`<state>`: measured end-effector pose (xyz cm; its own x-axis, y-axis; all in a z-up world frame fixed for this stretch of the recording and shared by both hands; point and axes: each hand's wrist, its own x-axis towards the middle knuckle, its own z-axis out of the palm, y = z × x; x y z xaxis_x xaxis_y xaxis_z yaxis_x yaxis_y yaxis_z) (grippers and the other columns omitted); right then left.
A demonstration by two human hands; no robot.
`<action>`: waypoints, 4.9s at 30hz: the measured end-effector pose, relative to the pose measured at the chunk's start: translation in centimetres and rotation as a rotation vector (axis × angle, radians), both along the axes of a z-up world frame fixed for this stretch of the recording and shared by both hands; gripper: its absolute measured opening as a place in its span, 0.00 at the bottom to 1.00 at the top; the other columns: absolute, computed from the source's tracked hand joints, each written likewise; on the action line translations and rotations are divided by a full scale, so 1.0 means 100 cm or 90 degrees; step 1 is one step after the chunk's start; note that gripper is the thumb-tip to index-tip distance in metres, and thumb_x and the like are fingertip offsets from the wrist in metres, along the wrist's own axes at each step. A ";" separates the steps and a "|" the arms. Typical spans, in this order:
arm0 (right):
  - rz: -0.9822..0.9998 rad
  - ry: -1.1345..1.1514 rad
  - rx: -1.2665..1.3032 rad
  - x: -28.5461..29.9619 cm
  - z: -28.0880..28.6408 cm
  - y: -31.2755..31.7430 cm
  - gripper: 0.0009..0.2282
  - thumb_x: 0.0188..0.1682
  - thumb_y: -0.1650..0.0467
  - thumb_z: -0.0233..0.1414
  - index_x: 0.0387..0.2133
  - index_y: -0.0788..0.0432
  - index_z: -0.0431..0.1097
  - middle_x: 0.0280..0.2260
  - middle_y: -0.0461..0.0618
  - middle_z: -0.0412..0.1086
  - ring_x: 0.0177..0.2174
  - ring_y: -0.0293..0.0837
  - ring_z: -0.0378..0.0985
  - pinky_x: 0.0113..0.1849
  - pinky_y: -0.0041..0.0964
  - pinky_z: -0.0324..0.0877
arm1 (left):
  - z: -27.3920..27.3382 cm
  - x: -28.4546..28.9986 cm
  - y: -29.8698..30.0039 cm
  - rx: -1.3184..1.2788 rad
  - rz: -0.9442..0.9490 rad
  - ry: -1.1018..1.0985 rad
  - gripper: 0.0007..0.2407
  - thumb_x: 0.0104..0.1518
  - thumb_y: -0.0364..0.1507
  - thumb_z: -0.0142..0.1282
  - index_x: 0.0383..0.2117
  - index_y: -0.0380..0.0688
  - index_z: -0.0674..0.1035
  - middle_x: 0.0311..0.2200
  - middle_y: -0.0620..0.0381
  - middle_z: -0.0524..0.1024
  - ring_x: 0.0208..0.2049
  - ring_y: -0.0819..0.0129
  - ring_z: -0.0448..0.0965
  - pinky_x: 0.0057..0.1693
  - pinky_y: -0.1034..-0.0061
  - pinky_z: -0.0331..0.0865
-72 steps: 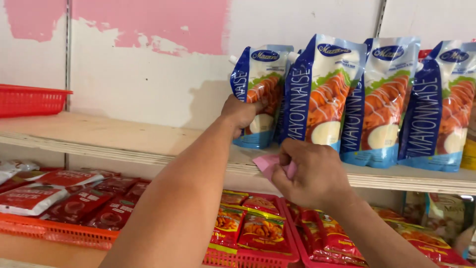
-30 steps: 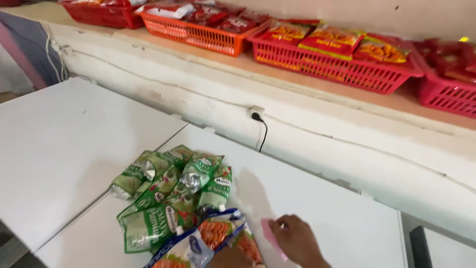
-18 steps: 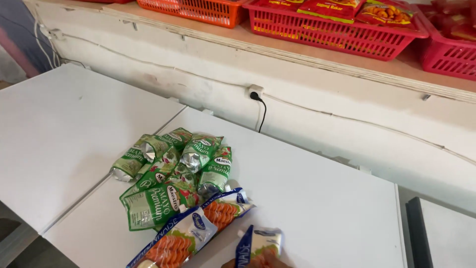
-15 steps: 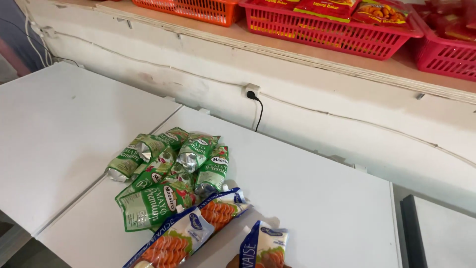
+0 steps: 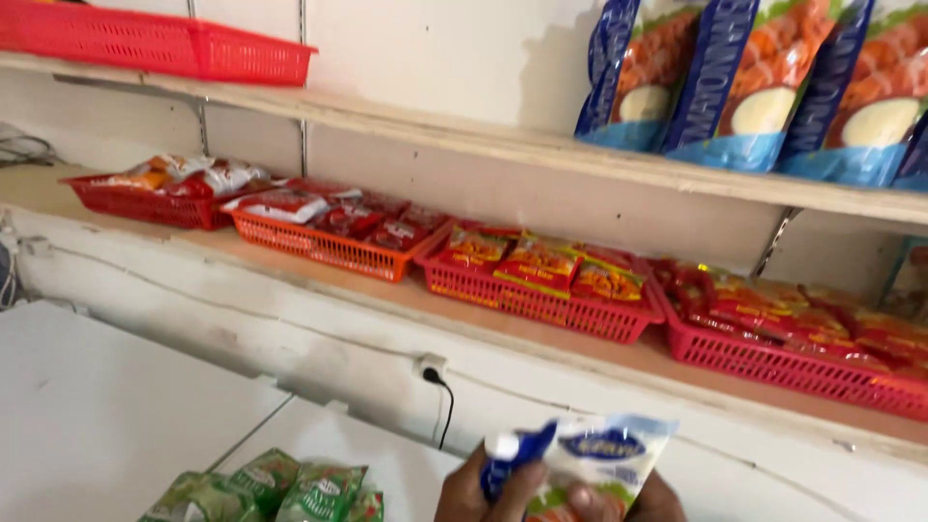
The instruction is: Stock and clean mayonnaise pouches on the shelf.
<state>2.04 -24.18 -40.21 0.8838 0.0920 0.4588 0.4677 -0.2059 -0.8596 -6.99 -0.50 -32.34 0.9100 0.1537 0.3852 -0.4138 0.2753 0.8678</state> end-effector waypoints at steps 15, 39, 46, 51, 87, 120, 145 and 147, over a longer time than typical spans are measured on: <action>-0.399 -0.565 -0.509 0.080 0.431 0.018 0.12 0.48 0.60 0.55 0.25 0.56 0.76 0.29 0.52 0.75 0.33 0.55 0.78 0.34 0.49 0.73 | 0.434 0.163 -0.001 -0.025 0.276 -0.385 0.15 0.61 0.39 0.58 0.27 0.38 0.81 0.17 0.62 0.70 0.21 0.75 0.64 0.31 0.71 0.64; -0.383 -0.611 -0.446 0.089 0.422 0.021 0.08 0.45 0.66 0.57 0.21 0.57 0.71 0.26 0.49 0.73 0.33 0.54 0.77 0.35 0.50 0.71 | 0.425 0.284 -0.047 0.246 0.381 -0.268 0.33 0.53 0.59 0.51 0.46 0.37 0.75 0.38 0.45 0.81 0.41 0.50 0.81 0.50 0.60 0.72; -0.427 -0.531 -0.517 0.096 0.419 0.016 0.11 0.48 0.61 0.58 0.27 0.56 0.76 0.31 0.52 0.75 0.36 0.55 0.77 0.37 0.50 0.72 | 0.310 0.186 -0.025 0.383 0.645 -0.591 0.24 0.61 0.44 0.58 0.52 0.35 0.72 0.44 0.40 0.78 0.45 0.44 0.78 0.54 0.58 0.70; -0.320 -0.592 -0.325 0.105 0.336 -0.012 0.11 0.60 0.68 0.57 0.33 0.64 0.71 0.30 0.53 0.68 0.30 0.47 0.71 0.34 0.39 0.66 | 0.160 0.075 0.027 0.457 0.383 -0.325 0.13 0.62 0.40 0.56 0.41 0.44 0.79 0.40 0.51 0.81 0.42 0.52 0.80 0.51 0.61 0.72; 0.219 0.283 0.067 -0.173 -0.022 0.266 0.09 0.54 0.70 0.51 0.32 0.63 0.76 0.27 0.46 0.77 0.31 0.32 0.72 0.36 0.30 0.70 | -0.025 -0.125 0.291 0.418 -0.101 0.406 0.07 0.50 0.24 0.67 0.33 0.38 0.86 0.29 0.59 0.86 0.31 0.76 0.82 0.44 0.77 0.76; -0.401 -0.651 -0.576 0.095 0.420 0.159 0.08 0.47 0.66 0.55 0.26 0.58 0.72 0.28 0.55 0.68 0.33 0.58 0.72 0.39 0.53 0.69 | 0.416 0.211 0.132 0.137 0.257 -0.132 0.29 0.41 0.45 0.71 0.44 0.39 0.75 0.36 0.48 0.84 0.29 0.56 0.87 0.37 0.67 0.79; -0.423 -0.757 -0.438 0.096 0.414 0.157 0.08 0.44 0.66 0.54 0.21 0.57 0.67 0.24 0.51 0.64 0.28 0.53 0.69 0.31 0.50 0.64 | 0.455 0.298 0.066 0.668 0.171 0.164 0.36 0.42 0.45 0.75 0.54 0.38 0.72 0.55 0.46 0.76 0.43 0.57 0.77 0.41 0.60 0.72; -0.425 -0.753 -0.446 0.097 0.414 0.158 0.08 0.43 0.66 0.54 0.21 0.57 0.67 0.23 0.52 0.64 0.28 0.54 0.69 0.31 0.50 0.64 | 0.448 0.367 0.080 0.734 0.114 0.179 0.33 0.39 0.45 0.74 0.52 0.42 0.78 0.55 0.51 0.77 0.40 0.61 0.80 0.38 0.65 0.75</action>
